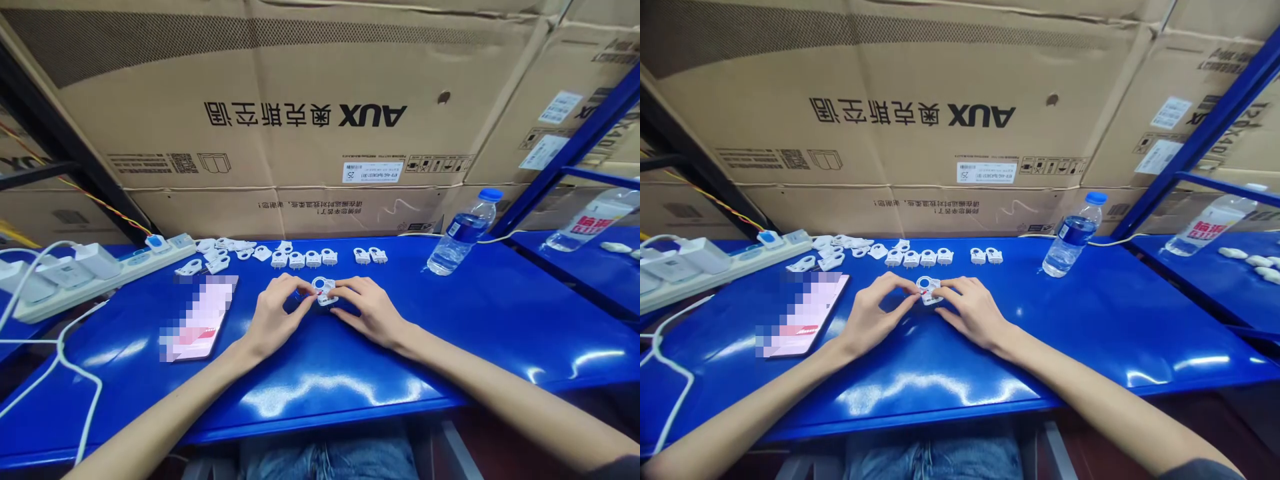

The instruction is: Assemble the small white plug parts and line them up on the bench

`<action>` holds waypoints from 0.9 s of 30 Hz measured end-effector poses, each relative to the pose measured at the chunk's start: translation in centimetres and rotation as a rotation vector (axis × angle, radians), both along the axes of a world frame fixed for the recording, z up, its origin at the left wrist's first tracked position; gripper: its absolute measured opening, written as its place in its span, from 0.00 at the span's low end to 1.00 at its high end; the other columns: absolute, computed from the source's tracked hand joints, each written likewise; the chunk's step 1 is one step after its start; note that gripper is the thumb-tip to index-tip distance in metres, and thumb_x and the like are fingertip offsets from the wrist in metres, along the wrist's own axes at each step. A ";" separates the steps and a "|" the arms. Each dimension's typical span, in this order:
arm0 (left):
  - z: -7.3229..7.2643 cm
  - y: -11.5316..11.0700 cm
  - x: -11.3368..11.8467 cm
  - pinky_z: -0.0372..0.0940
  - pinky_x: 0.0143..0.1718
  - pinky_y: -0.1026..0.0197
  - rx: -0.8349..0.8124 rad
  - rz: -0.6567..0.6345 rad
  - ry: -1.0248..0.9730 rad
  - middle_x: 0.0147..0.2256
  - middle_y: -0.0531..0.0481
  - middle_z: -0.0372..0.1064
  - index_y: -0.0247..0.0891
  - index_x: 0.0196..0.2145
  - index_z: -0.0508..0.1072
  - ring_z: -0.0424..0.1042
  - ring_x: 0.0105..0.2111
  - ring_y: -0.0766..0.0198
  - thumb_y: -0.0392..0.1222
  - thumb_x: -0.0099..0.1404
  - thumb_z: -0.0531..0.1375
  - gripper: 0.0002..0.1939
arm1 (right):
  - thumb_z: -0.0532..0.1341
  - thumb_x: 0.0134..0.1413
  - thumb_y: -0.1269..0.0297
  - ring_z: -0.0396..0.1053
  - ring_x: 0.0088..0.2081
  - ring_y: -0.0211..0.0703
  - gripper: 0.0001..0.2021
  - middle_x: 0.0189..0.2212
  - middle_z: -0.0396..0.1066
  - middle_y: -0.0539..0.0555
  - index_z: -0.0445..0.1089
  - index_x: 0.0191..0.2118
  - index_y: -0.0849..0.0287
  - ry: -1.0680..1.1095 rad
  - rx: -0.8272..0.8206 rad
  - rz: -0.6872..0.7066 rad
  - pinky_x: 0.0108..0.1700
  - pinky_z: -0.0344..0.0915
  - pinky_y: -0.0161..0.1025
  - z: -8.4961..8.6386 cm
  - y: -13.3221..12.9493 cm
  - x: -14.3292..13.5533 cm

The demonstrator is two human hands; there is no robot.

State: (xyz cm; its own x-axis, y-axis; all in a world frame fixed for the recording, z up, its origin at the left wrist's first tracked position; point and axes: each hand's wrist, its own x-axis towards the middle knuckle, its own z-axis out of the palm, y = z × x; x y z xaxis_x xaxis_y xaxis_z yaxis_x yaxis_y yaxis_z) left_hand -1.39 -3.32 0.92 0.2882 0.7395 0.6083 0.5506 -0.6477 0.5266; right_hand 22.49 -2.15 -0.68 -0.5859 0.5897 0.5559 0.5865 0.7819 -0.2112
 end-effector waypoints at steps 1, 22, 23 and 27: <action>0.0 0.0 0.0 0.66 0.45 0.54 0.006 0.005 0.001 0.37 0.53 0.79 0.43 0.38 0.76 0.75 0.38 0.60 0.40 0.72 0.62 0.03 | 0.61 0.70 0.61 0.75 0.49 0.50 0.11 0.52 0.77 0.59 0.74 0.53 0.55 -0.003 0.021 -0.002 0.51 0.71 0.49 0.0 -0.1 0.0; 0.2 -0.1 0.0 0.69 0.44 0.54 0.049 0.001 0.057 0.36 0.52 0.79 0.42 0.40 0.77 0.74 0.38 0.60 0.46 0.73 0.62 0.06 | 0.58 0.72 0.55 0.77 0.48 0.50 0.14 0.50 0.80 0.57 0.75 0.50 0.57 -0.065 0.097 0.008 0.49 0.69 0.47 0.7 -0.6 -0.3; 0.1 0.0 0.0 0.69 0.44 0.55 0.055 0.011 0.058 0.36 0.52 0.78 0.42 0.41 0.76 0.74 0.38 0.60 0.46 0.73 0.62 0.06 | 0.58 0.72 0.55 0.77 0.47 0.50 0.14 0.49 0.80 0.57 0.74 0.51 0.57 -0.061 0.088 0.000 0.49 0.69 0.47 0.7 -0.5 -0.3; -0.3 0.2 -0.1 0.68 0.46 0.55 0.033 0.073 0.078 0.37 0.50 0.76 0.41 0.43 0.74 0.73 0.41 0.59 0.45 0.75 0.59 0.06 | 0.60 0.70 0.53 0.76 0.47 0.51 0.14 0.48 0.80 0.57 0.73 0.51 0.57 -0.031 0.025 -0.072 0.49 0.69 0.48 0.5 0.4 0.2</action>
State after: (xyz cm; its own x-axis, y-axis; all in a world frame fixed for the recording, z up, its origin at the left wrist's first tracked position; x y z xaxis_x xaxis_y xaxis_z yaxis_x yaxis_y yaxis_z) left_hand -1.50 -3.15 0.62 0.2818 0.7405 0.6102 0.6358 -0.6204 0.4593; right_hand 22.65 -1.73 -0.17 -0.5595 0.6170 0.5534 0.6473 0.7423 -0.1733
